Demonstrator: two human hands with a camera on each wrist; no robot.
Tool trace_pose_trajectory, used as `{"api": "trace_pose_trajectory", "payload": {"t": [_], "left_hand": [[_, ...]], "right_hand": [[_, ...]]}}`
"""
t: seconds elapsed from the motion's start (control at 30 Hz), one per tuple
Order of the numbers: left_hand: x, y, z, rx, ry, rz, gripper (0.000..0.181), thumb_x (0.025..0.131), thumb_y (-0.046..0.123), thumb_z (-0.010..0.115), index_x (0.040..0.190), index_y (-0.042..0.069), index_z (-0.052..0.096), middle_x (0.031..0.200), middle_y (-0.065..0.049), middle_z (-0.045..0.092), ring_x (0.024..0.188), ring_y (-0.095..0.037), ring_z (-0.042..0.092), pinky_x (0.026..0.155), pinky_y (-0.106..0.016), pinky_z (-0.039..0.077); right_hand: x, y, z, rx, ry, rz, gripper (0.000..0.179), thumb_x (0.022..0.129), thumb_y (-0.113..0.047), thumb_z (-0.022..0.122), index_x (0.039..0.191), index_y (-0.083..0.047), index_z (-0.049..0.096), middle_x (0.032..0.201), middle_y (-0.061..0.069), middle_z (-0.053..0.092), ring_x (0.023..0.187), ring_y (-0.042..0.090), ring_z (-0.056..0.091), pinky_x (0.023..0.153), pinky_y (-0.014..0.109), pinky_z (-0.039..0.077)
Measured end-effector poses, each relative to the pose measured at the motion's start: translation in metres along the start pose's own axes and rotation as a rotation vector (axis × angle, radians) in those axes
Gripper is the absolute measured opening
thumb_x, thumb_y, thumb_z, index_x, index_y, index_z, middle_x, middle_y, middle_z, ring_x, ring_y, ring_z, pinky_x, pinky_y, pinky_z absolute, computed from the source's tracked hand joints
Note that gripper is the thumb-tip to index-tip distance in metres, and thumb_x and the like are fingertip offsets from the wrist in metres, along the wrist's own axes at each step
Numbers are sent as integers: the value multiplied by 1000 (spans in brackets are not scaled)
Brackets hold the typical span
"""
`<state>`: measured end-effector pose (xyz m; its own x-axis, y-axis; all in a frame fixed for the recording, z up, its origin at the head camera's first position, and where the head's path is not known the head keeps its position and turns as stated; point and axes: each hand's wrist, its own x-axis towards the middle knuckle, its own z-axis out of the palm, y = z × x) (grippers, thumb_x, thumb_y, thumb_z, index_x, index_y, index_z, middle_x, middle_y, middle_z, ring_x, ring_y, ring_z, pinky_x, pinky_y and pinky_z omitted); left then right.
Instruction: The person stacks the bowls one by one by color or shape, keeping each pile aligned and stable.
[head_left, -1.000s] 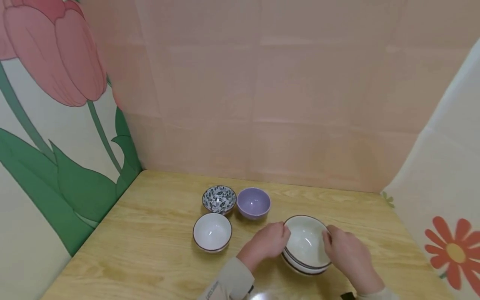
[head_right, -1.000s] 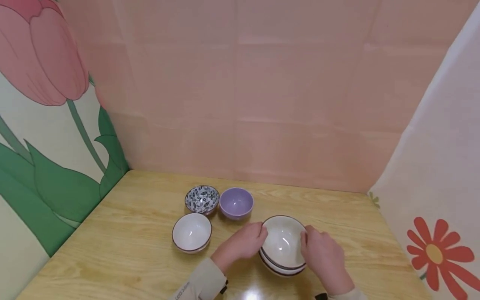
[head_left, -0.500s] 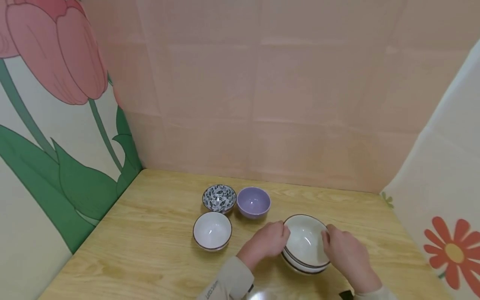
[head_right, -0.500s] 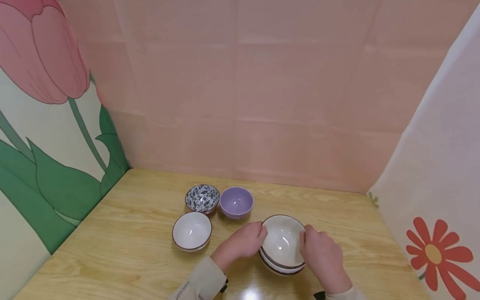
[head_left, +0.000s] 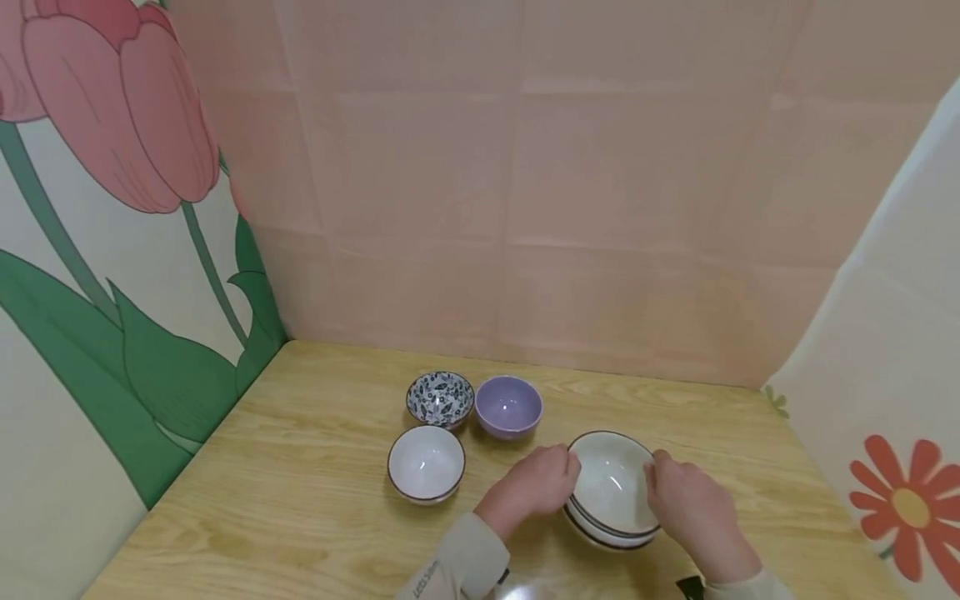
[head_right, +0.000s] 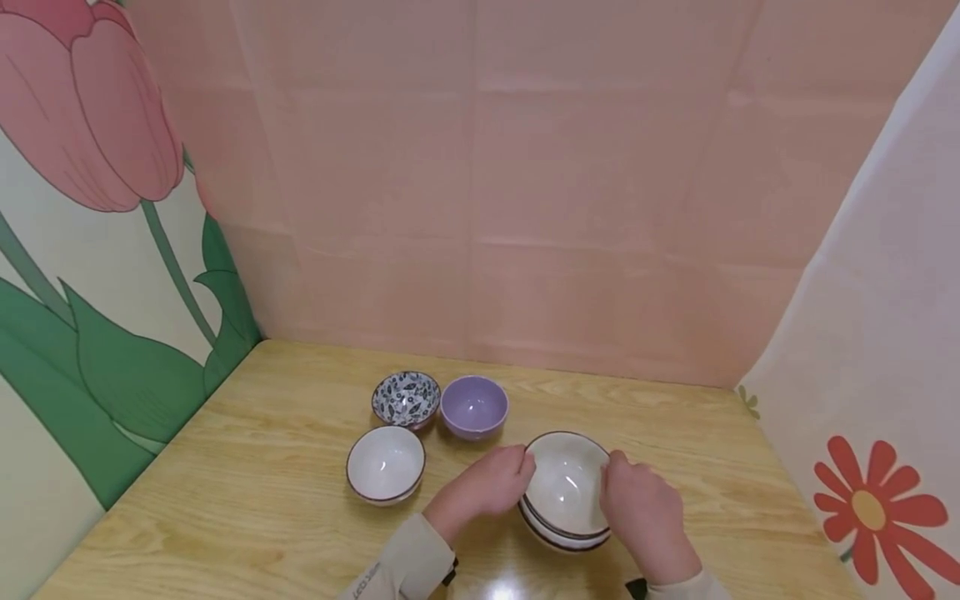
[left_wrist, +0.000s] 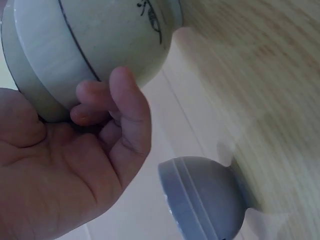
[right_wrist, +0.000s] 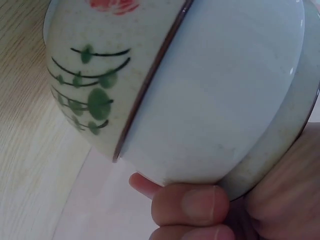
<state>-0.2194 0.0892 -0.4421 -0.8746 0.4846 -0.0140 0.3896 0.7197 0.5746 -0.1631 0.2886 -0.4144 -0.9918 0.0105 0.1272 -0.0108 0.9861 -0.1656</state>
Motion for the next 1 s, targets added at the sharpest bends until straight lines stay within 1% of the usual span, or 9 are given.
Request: {"api": "trace_pose_trajectory", "payload": {"t": [0.2,0.5,0.63,0.73,0.87,1.0], "left_hand": [[-3,3,-2,6,-13,-14,43,108,32,31,88,10,63,82,0,58,76,-13,56,82,-29,53],[-6,2,1,2,-3,-19,43,107,32,32,89,9,64,82,-1,60,78,-13,59,84,-30,53],[-6,3,1,-15,-14,-27,44,108,33,31,91,9,64,79,-1,57,75,-13,57,82,-30,53],[-5,3,0,-30,-18,-30,44,108,33,31,91,8,63,76,-1,55,71,-14,55,78,-30,53],[-4,4,-3,-19,-5,-19,43,107,32,32,88,9,63,76,-1,56,71,-14,55,78,-30,53],[-3,5,-6,-9,-13,-14,42,107,31,32,86,10,62,77,-2,57,71,-14,56,79,-29,53]], "right_hand": [[-2,0,1,6,12,-5,22,100,-16,49,94,4,56,73,24,61,64,42,62,48,53,47],[-3,1,4,1,8,-10,22,100,-16,50,94,4,58,72,21,61,64,40,62,48,52,47],[-4,0,3,-2,14,-15,22,100,-16,50,94,4,58,71,20,60,63,38,61,47,50,47],[-4,0,3,-6,32,-20,22,100,-16,51,94,5,57,69,19,59,60,36,60,45,48,46],[-2,0,4,-3,49,-16,22,100,-16,50,94,4,57,69,19,59,60,36,59,45,47,45],[0,1,3,0,28,-8,24,101,-17,49,95,5,57,70,20,59,61,37,60,46,48,46]]}}
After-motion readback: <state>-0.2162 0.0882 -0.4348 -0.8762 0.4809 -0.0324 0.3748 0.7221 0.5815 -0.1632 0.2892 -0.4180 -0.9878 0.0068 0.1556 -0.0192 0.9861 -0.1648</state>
